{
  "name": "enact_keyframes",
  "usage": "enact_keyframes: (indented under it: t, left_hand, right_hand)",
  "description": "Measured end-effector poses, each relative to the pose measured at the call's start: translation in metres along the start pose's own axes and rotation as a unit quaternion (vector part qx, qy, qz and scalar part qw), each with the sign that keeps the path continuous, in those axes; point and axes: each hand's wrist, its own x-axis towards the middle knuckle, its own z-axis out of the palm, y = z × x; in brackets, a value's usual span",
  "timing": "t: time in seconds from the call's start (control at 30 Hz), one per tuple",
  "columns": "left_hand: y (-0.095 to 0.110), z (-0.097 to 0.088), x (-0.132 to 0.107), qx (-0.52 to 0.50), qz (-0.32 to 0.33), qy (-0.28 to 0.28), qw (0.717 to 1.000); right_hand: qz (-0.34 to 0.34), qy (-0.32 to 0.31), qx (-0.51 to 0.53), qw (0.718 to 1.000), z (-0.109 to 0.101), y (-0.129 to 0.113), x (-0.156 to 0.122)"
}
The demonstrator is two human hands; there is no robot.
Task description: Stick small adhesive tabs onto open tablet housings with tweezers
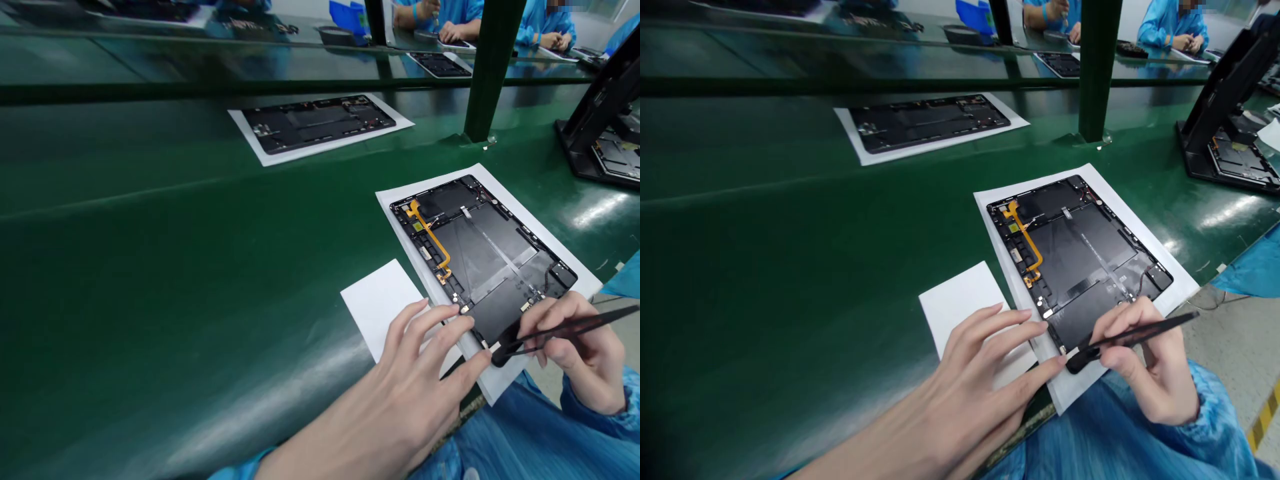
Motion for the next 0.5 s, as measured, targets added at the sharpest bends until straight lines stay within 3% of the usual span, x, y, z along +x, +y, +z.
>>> enact_keyframes:
  t: [0.17,0.5]
  left_hand:
    - [0.000,0.002,-0.001,0.000,-0.008,0.001,1.000]
    - [0.001,0.001,-0.002,0.013,-0.012,-0.012,1.000]
  right_hand:
    - [0.001,-0.105,-0.052,0.993,-0.008,-0.002,0.015]
    - [-0.030,-0.138,-0.099,0.985,-0.001,-0.007,0.023]
